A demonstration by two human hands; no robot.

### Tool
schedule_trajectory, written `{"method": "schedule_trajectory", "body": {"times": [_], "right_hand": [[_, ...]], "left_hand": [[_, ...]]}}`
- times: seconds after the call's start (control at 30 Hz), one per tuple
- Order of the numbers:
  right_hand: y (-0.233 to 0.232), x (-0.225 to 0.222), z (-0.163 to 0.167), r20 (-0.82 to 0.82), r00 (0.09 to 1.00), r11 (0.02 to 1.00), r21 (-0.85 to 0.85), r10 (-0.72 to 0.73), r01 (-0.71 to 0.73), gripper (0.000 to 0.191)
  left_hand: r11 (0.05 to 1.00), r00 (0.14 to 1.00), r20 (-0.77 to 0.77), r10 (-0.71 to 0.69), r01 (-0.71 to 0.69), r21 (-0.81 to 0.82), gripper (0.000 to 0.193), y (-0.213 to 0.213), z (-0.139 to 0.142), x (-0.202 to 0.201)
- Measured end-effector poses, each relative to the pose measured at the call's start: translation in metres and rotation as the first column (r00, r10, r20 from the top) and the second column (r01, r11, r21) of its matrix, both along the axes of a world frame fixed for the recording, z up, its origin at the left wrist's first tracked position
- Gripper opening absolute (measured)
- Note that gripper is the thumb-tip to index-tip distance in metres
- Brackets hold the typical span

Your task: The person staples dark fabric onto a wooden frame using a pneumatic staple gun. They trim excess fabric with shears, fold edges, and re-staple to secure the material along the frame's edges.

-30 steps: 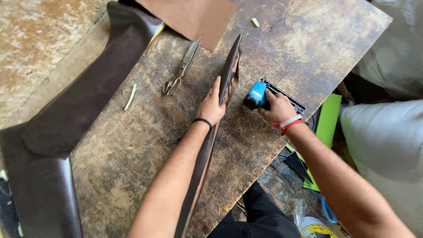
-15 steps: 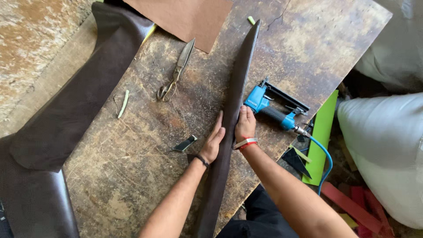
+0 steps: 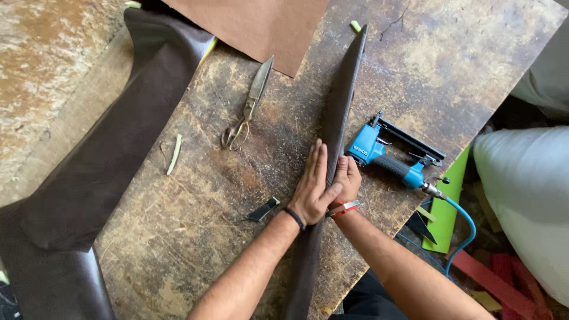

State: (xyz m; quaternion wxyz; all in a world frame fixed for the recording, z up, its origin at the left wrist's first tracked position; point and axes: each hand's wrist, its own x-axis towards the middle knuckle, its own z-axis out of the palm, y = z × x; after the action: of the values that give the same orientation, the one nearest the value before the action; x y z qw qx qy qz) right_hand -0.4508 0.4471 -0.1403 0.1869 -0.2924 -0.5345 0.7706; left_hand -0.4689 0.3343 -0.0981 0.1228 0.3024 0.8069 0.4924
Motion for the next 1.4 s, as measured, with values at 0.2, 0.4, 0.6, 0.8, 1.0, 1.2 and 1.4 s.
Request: {"method": "schedule_trajectory", "body": {"times": [0.2,0.4,0.6,0.8,1.0,1.2,1.4], "right_hand": [[-0.001,-0.002,-0.001,-0.075,0.996,0.981,0.190,0.044,-0.030,0.028],[0.005,-0.010,0.027,0.051,0.995,0.995,0.030,0.090,-0.092,0.022],[0.088,0.023,0.078,0.395,0.902,0.263,0.864,0.176,-0.429,0.022],[0.143,0.004,0.063,0.621,0.764,0.021,0.774,0.173,-0.633,0.111],[0.170,-0.036,0.082,0.791,0.453,0.307,0.347,0.412,-0.886,0.073],[0.161,-0.046,0.124,0.659,0.546,0.352,0.418,0.517,-0.837,0.032],[0.151,-0.052,0.133,0.660,0.554,0.428,0.365,0.508,-0.827,0.040]], "left_hand": [[0.995,0.993,-0.119,-0.008,-0.004,-0.100,0.078,0.029,0.002,-0.037],[0.941,0.975,0.124,0.183,-0.137,-0.310,0.085,0.005,0.005,-0.001],[0.881,0.968,0.169,0.186,-0.088,-0.464,0.103,0.002,0.017,-0.014],[0.882,0.961,0.204,0.188,-0.074,-0.466,0.102,0.000,0.021,-0.017],[0.902,0.961,0.211,0.181,-0.076,-0.426,0.102,-0.004,0.018,-0.020],[0.873,0.963,0.196,0.183,-0.067,-0.483,0.103,-0.002,0.020,-0.023],[0.827,0.943,0.256,0.213,-0.034,-0.562,0.101,0.000,0.028,-0.025]]}}
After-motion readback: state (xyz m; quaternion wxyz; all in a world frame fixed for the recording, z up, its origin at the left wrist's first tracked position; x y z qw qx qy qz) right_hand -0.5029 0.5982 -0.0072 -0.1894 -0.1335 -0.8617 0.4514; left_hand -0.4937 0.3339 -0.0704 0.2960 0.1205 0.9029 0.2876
